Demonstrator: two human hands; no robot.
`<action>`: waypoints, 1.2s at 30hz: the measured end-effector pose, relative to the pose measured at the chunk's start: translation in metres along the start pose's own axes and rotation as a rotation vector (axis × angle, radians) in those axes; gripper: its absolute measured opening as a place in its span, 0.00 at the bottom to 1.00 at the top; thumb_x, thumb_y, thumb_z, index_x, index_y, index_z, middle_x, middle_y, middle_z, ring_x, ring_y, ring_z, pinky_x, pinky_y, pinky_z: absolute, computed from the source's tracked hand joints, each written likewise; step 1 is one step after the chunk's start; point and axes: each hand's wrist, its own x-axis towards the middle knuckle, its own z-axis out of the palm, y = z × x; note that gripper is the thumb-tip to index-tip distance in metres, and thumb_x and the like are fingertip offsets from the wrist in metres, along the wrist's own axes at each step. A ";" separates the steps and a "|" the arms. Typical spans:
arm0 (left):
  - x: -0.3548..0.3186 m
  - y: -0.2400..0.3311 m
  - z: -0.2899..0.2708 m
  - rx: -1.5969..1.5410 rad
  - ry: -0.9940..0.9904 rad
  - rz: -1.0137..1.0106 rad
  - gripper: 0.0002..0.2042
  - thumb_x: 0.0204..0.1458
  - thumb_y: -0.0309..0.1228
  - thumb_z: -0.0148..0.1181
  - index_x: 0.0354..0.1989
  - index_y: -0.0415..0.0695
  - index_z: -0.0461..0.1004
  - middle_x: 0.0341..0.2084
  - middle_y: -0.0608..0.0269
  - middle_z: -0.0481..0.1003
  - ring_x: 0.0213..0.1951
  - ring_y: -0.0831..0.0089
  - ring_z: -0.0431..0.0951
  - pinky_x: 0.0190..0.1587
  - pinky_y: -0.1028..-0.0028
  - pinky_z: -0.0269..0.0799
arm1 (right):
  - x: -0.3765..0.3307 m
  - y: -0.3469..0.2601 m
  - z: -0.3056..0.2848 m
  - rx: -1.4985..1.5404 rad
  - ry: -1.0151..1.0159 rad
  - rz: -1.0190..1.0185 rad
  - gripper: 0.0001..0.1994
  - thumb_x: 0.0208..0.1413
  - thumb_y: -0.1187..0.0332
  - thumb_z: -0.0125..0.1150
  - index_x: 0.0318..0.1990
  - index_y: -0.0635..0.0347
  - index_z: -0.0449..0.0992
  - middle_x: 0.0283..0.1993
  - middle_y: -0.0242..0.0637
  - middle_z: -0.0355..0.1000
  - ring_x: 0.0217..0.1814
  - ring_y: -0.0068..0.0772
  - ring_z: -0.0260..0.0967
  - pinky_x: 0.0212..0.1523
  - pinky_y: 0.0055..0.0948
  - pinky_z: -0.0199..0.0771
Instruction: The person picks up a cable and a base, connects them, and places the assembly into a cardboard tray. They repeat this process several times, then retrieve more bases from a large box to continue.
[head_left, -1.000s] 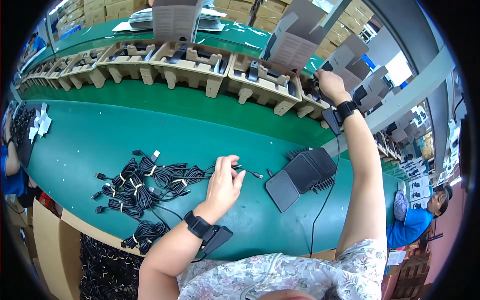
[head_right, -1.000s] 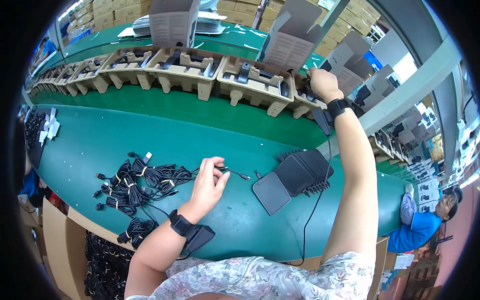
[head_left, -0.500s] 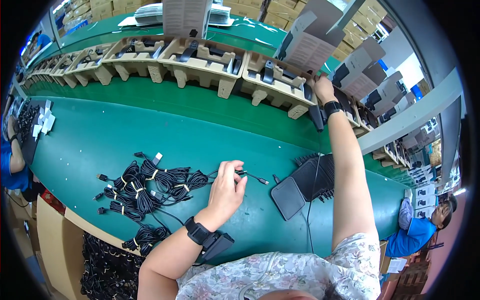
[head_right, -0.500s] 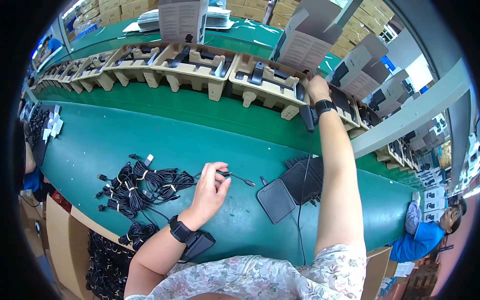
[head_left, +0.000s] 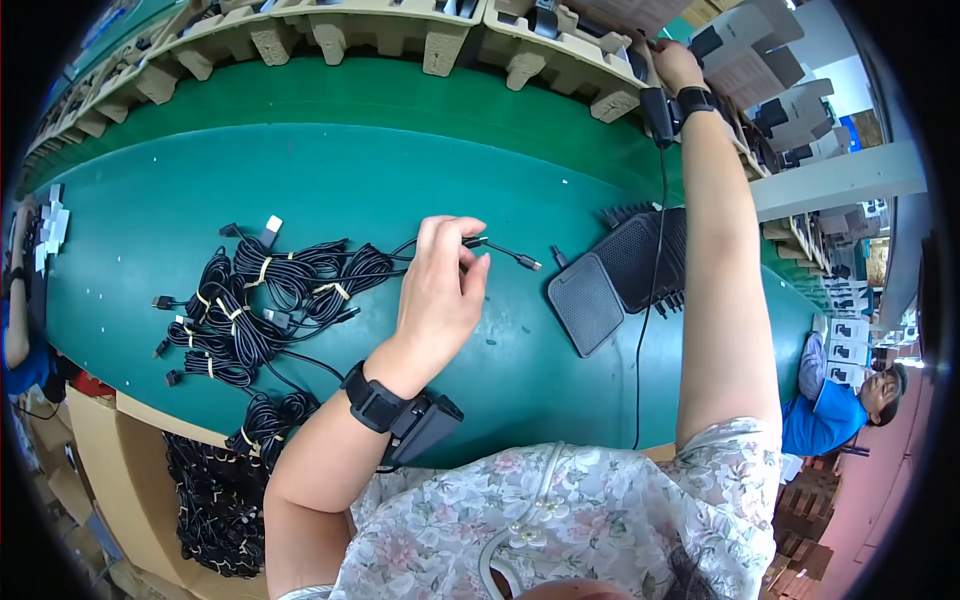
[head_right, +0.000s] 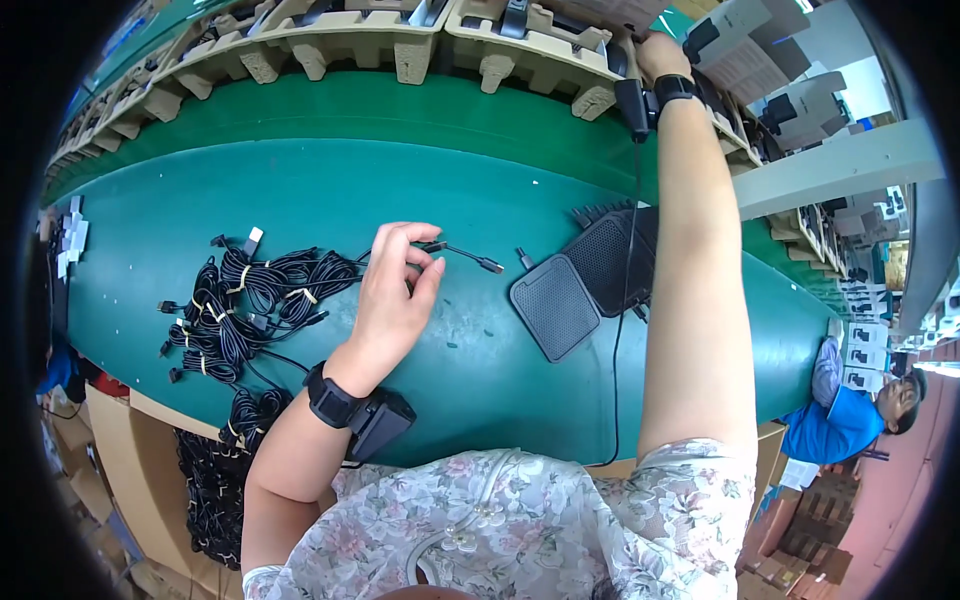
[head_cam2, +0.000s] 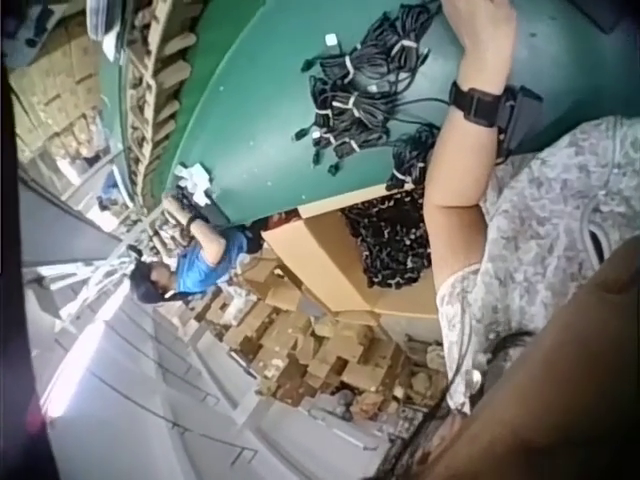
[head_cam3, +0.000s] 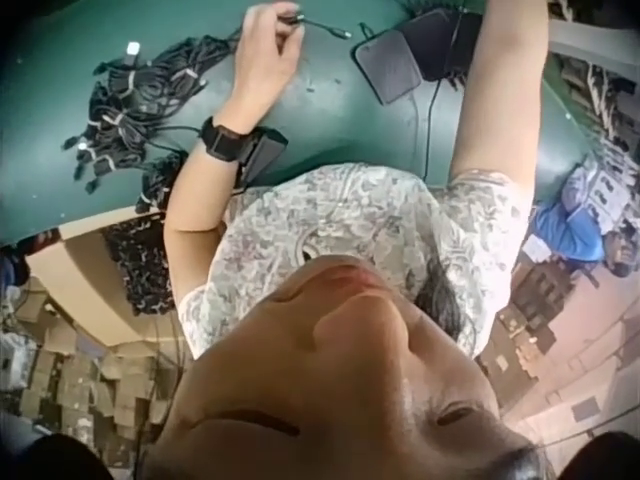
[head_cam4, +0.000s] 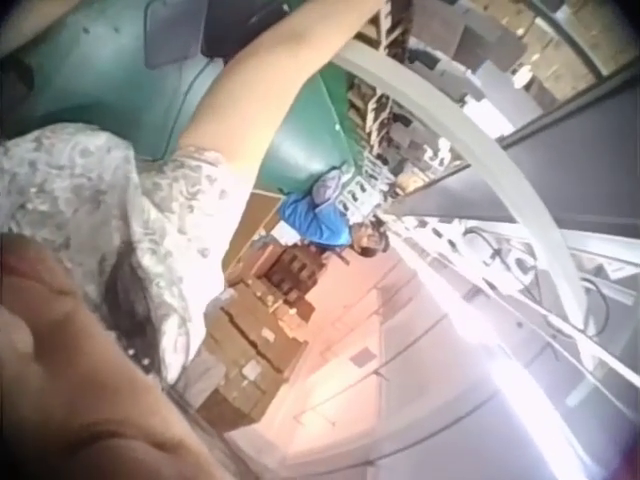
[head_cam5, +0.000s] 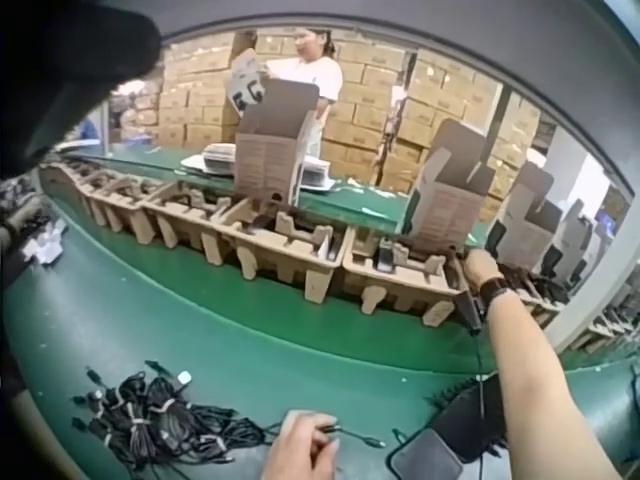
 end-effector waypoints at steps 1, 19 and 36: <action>-0.001 0.000 0.000 -0.003 -0.010 -0.005 0.15 0.46 0.19 0.55 0.43 0.42 0.63 0.38 0.56 0.64 0.28 0.67 0.73 0.28 0.69 0.70 | 0.001 0.003 0.003 -0.065 -0.060 -0.045 0.20 0.52 0.55 0.50 0.44 0.62 0.73 0.45 0.54 0.70 0.48 0.53 0.67 0.47 0.44 0.68; -0.001 -0.001 0.003 0.020 -0.046 0.072 0.10 0.46 0.20 0.55 0.39 0.41 0.67 0.37 0.56 0.65 0.29 0.67 0.74 0.31 0.69 0.72 | -0.149 -0.063 -0.104 -0.476 0.320 -0.543 0.16 0.47 0.74 0.48 0.44 0.48 0.73 0.46 0.35 0.67 0.48 0.38 0.65 0.42 0.35 0.68; -0.001 -0.014 0.001 0.000 -0.052 0.107 0.10 0.47 0.20 0.54 0.39 0.40 0.66 0.37 0.55 0.64 0.31 0.65 0.73 0.35 0.68 0.71 | -0.294 -0.144 -0.131 -0.396 -0.458 -1.331 0.13 0.45 0.68 0.55 0.41 0.53 0.68 0.47 0.29 0.66 0.52 0.33 0.62 0.45 0.30 0.64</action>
